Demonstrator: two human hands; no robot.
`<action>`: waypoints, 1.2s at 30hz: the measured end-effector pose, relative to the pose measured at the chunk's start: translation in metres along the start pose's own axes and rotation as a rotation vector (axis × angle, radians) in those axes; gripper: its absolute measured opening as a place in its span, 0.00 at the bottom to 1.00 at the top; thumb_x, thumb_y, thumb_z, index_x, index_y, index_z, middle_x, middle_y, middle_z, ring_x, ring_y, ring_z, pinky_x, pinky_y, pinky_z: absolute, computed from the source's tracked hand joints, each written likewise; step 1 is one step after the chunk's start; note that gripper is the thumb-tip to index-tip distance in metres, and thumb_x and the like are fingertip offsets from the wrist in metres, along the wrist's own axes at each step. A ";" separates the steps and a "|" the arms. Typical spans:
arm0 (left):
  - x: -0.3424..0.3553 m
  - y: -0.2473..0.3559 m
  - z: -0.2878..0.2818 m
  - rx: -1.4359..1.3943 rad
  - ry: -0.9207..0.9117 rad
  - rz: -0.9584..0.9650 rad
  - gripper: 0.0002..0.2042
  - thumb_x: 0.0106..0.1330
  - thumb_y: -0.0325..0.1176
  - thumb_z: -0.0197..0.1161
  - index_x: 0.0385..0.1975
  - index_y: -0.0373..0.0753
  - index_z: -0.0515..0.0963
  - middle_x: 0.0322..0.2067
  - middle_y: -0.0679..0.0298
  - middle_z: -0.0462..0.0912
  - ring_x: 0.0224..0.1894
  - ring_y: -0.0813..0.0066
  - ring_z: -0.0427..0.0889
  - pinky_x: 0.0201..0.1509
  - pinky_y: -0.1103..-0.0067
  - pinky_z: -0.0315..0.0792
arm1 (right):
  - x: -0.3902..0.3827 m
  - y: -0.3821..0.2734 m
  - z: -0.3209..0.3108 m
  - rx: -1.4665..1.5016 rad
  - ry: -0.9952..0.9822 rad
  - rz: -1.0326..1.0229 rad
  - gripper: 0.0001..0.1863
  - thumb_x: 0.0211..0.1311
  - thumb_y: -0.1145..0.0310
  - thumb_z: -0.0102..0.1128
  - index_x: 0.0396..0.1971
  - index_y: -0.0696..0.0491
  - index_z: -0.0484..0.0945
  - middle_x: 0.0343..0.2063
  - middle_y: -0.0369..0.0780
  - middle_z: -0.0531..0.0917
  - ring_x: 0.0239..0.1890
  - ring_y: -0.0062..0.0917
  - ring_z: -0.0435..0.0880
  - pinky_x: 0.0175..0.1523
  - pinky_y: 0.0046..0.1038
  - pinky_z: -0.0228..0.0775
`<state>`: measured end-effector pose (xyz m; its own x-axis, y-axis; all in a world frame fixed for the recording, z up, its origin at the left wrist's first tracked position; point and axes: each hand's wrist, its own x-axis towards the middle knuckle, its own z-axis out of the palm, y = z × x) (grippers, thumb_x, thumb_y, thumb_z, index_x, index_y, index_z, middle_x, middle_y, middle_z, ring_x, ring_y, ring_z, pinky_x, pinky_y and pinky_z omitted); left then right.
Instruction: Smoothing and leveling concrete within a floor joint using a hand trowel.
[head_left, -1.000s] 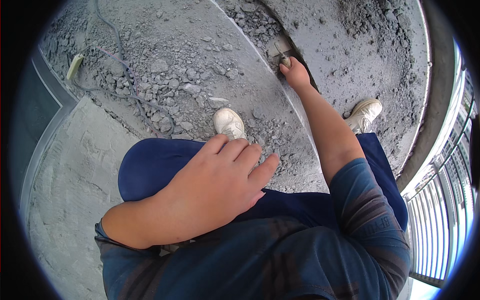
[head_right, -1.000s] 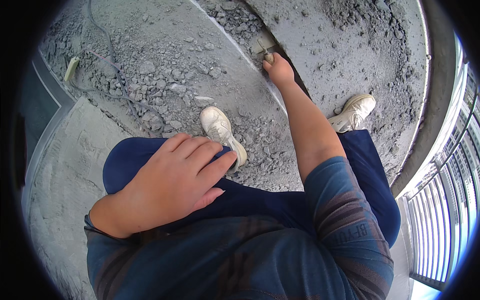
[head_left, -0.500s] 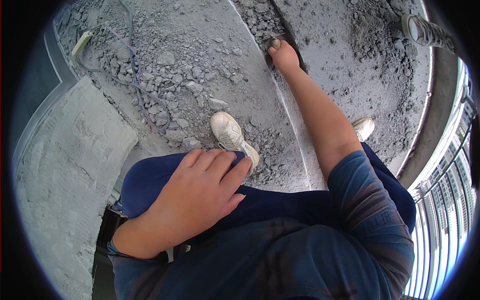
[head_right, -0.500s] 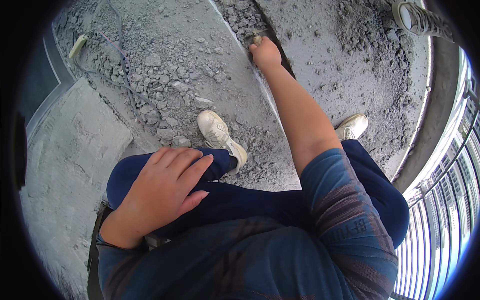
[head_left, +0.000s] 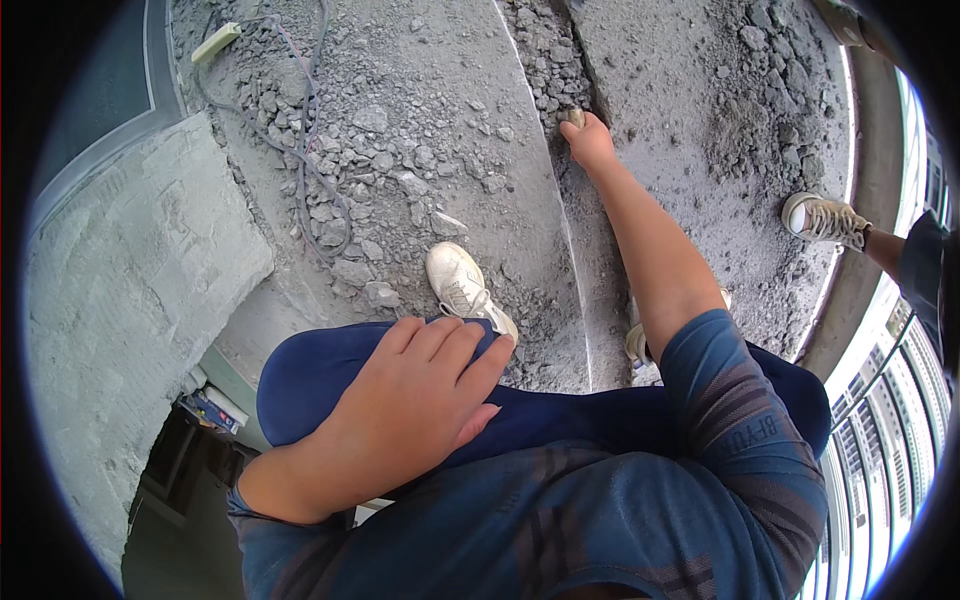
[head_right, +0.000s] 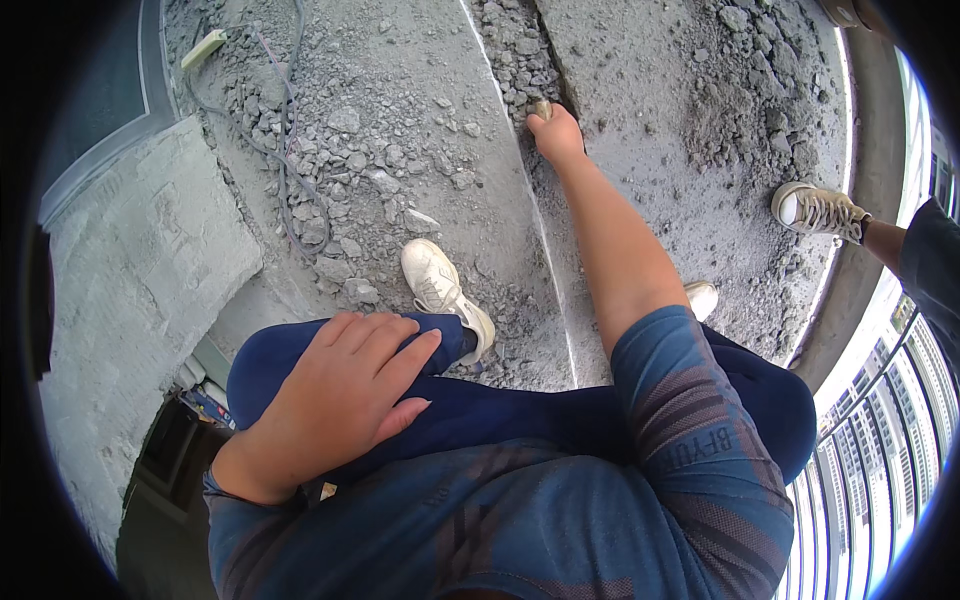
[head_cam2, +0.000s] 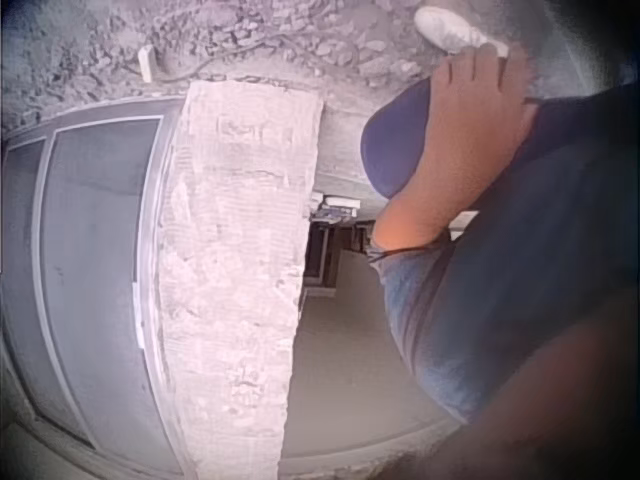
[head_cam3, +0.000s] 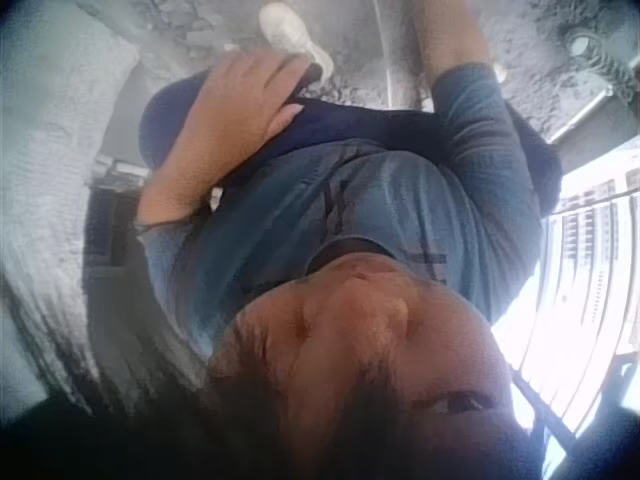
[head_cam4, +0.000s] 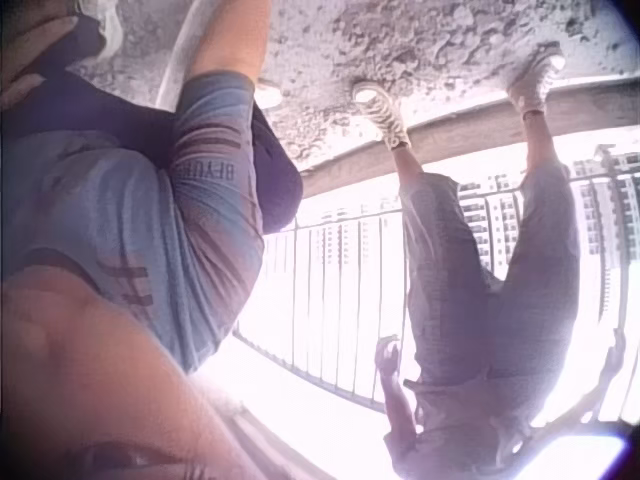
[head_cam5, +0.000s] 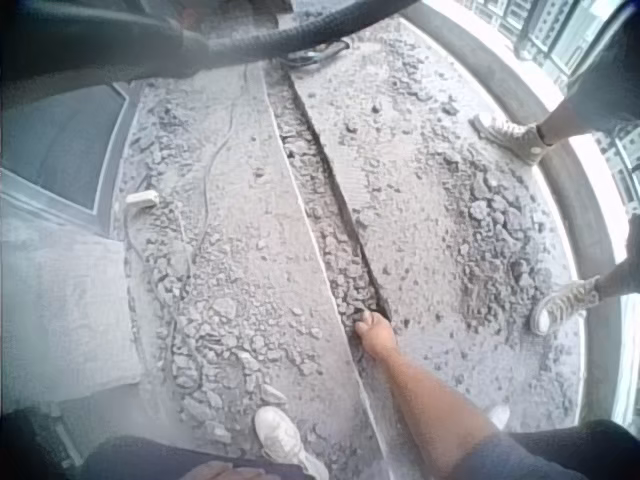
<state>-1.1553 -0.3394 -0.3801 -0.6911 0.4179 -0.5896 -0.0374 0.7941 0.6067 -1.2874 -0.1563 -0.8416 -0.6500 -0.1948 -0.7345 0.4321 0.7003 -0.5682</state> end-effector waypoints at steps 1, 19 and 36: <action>-0.001 0.003 0.000 -0.002 0.003 -0.002 0.28 0.55 0.38 0.70 0.56 0.33 0.73 0.49 0.52 0.76 0.53 0.55 0.75 0.59 0.64 0.68 | -0.003 0.000 0.000 -0.003 -0.002 -0.002 0.22 0.56 0.54 0.61 0.43 0.57 0.79 0.38 0.51 0.85 0.44 0.45 0.83 0.51 0.40 0.72; 0.010 0.019 0.001 0.004 -0.005 0.062 0.29 0.55 0.37 0.69 0.57 0.32 0.72 0.51 0.51 0.75 0.54 0.53 0.74 0.59 0.62 0.67 | -0.127 -0.117 0.029 -0.466 0.022 -0.656 0.19 0.60 0.58 0.62 0.41 0.56 0.70 0.32 0.49 0.84 0.35 0.46 0.85 0.42 0.44 0.76; 0.026 0.019 -0.001 0.017 -0.096 0.120 0.30 0.52 0.36 0.71 0.57 0.34 0.72 0.52 0.53 0.75 0.55 0.54 0.74 0.60 0.62 0.68 | -0.235 0.196 -0.001 -0.053 -0.053 0.356 0.24 0.59 0.48 0.62 0.42 0.55 0.79 0.37 0.52 0.84 0.43 0.48 0.82 0.49 0.42 0.72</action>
<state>-1.1745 -0.3141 -0.3838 -0.6174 0.5501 -0.5623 0.0540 0.7428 0.6674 -1.0500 0.0275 -0.7801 -0.4307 0.0337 -0.9019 0.5917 0.7651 -0.2539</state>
